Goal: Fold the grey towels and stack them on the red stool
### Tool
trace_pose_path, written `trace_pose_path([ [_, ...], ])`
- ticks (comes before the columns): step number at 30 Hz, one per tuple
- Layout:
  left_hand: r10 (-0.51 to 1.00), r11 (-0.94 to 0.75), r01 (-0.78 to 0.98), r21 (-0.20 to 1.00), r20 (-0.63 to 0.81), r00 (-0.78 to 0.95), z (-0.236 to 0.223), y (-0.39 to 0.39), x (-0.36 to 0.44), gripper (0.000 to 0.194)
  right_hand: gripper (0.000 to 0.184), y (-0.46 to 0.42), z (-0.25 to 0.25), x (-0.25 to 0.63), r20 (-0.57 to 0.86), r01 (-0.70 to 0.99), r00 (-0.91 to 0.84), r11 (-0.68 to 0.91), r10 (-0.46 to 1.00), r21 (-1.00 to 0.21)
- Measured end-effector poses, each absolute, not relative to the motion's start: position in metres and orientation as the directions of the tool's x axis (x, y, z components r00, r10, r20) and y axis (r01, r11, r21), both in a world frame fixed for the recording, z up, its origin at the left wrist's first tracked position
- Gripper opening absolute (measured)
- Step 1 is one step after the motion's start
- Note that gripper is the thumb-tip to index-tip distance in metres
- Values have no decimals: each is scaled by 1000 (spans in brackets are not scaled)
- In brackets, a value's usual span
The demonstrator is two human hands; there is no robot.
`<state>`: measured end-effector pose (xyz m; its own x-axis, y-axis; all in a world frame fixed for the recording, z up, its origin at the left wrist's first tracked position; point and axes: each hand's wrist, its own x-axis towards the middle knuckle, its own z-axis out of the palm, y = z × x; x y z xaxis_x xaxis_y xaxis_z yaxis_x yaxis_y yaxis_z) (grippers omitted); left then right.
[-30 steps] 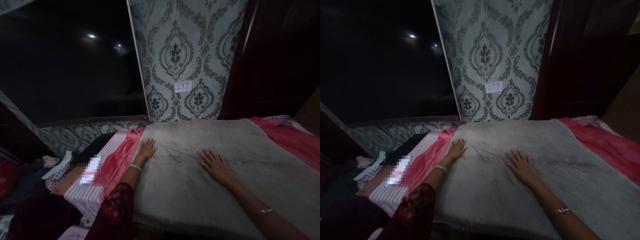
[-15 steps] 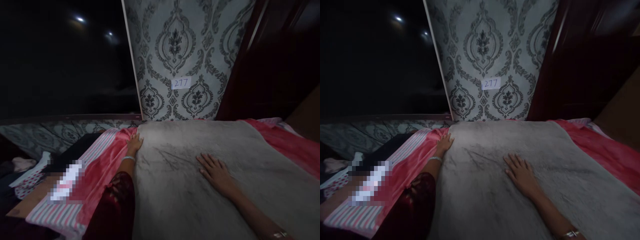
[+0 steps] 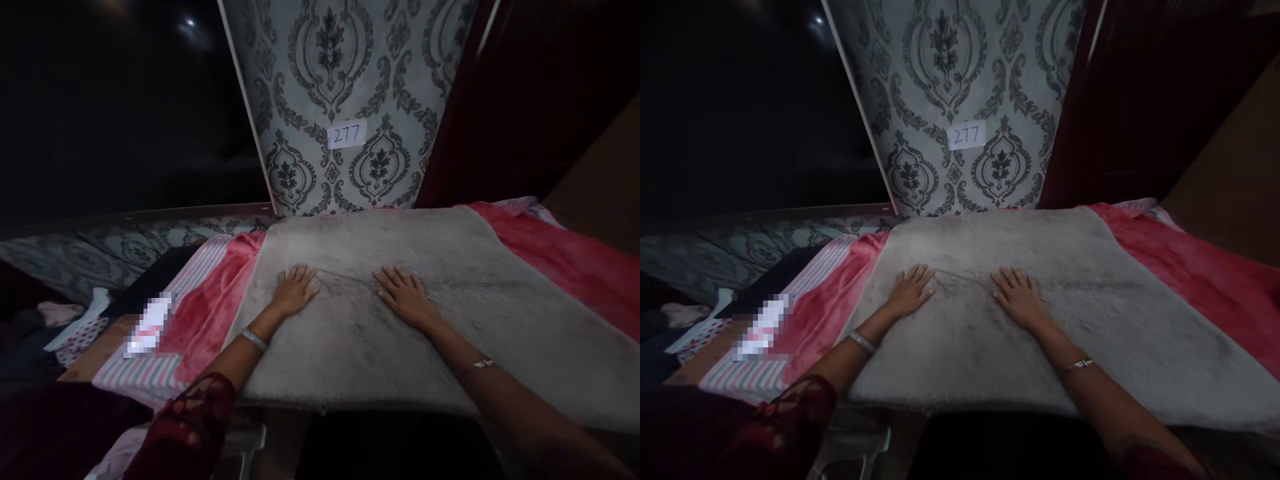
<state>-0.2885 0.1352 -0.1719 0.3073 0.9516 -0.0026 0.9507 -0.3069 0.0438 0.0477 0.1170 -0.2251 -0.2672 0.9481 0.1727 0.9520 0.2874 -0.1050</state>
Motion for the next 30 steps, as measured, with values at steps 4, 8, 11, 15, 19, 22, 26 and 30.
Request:
trace_pose_path([
  [4,960,-269,963,17,87,267,-180,119,-283,62,60,117,-215,43,151,950,-278,295,949,-103],
  [8,957,-244,968,-59,148,251,-175,123,-286,57,60,122,-205,67,106,955,-274,284,956,-90],
  [11,943,-258,960,-105,187,274,-176,129,-289,57,61,118,-202,125,75,995,-66,71,995,-64],
  [15,913,-303,947,-110,251,321,-180,136,-294,58,61,80,-201,229,6,952,299,-297,954,-69],
  [19,903,-303,948,-98,289,319,-181,140,-296,57,61,42,-194,294,-65,848,521,-525,851,-72],
  [22,902,-293,949,-112,297,314,-180,141,-295,59,59,41,-183,280,24,808,588,-586,808,-65],
  [26,898,-281,946,-161,304,319,-177,139,-292,59,55,67,-177,191,150,957,288,-276,946,-94],
  [30,908,-200,955,-218,324,264,-170,131,-289,58,58,94,-185,122,107,970,-188,202,976,-139],
])
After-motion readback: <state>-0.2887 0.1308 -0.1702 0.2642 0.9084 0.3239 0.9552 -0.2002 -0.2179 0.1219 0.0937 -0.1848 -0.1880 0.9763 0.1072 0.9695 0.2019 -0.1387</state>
